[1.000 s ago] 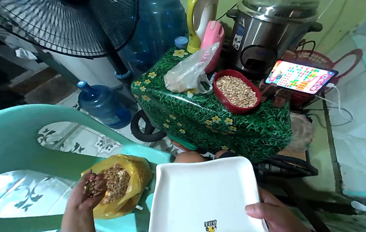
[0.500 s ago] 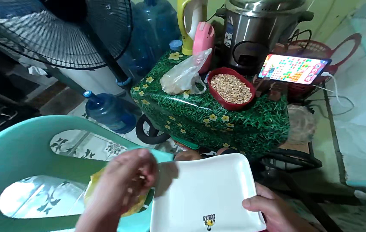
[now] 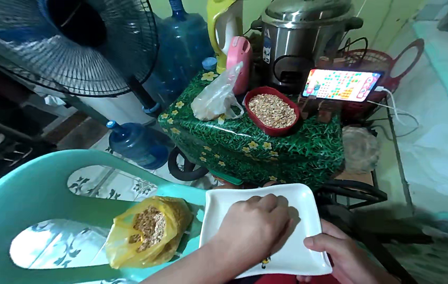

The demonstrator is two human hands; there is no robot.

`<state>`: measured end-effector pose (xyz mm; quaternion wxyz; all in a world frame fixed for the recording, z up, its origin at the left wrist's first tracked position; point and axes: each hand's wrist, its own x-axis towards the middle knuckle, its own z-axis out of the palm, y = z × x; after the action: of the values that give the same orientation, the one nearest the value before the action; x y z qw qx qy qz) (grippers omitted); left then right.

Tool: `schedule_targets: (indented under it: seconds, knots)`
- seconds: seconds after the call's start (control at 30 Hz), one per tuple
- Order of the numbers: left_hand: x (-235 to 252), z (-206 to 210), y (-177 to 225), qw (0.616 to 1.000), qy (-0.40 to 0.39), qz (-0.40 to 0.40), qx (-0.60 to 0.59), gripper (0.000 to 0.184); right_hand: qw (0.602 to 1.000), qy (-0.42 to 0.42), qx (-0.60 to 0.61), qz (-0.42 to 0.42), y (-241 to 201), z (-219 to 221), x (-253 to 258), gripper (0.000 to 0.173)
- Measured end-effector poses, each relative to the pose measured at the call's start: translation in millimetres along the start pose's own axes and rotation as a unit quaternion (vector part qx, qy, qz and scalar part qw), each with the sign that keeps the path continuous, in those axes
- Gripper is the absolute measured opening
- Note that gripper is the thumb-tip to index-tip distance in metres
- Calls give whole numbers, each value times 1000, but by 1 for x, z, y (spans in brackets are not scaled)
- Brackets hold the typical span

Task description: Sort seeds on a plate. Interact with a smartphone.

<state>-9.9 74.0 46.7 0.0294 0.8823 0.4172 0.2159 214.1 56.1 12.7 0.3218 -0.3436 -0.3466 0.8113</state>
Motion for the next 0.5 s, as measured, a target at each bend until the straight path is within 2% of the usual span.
schedule_targets:
  seconds: [0.27, 0.5]
  knots:
    - [20, 9, 7, 994, 12, 99, 44, 21, 1000, 15, 4, -17, -2, -15, -3, 32]
    - [30, 7, 11, 994, 6, 110, 9, 16, 999, 44, -13, -18, -7, -22, -6, 34]
